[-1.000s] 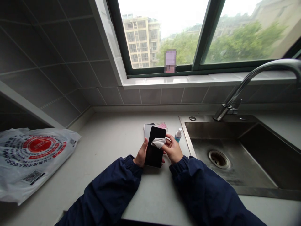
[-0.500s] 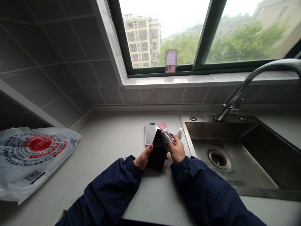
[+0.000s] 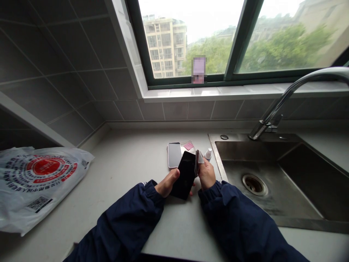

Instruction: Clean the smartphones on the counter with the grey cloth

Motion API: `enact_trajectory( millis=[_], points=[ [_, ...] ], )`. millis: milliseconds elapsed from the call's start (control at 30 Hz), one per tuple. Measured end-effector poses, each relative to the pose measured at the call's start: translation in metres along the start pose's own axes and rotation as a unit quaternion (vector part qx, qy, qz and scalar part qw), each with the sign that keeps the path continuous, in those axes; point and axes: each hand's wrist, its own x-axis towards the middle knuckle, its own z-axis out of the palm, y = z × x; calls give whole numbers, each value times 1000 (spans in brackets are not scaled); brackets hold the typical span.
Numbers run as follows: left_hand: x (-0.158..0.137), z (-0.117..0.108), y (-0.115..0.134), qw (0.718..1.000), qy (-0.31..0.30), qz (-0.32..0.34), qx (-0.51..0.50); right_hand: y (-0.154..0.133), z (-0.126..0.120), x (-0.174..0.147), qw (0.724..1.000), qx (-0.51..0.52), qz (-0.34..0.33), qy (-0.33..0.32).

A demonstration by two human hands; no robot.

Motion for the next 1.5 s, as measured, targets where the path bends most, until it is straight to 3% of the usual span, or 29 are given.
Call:
enact_trajectory(
  millis=[400,600,833,1067,1200,1500],
  points=[
    [4,-2,-3,996,36,2,-85,-6,12,-6,996,41,16,-80],
    [6,-5,-3,997,65,33,-25,4,9,-3,993,51,10,-107],
    [8,-2,0,995,97,9,-21,9,8,-2,993,48,-1,-111],
    [11,-1,2,993,112,-3,-31,5,9,-4,995,27,0,-95],
    [10,-2,2,994,89,-31,-62,4,7,-4,998,-6,-4,-67],
    [9,0,6,990,92,-42,-98,2,2,-8,989,-118,-91,27]
  ],
)
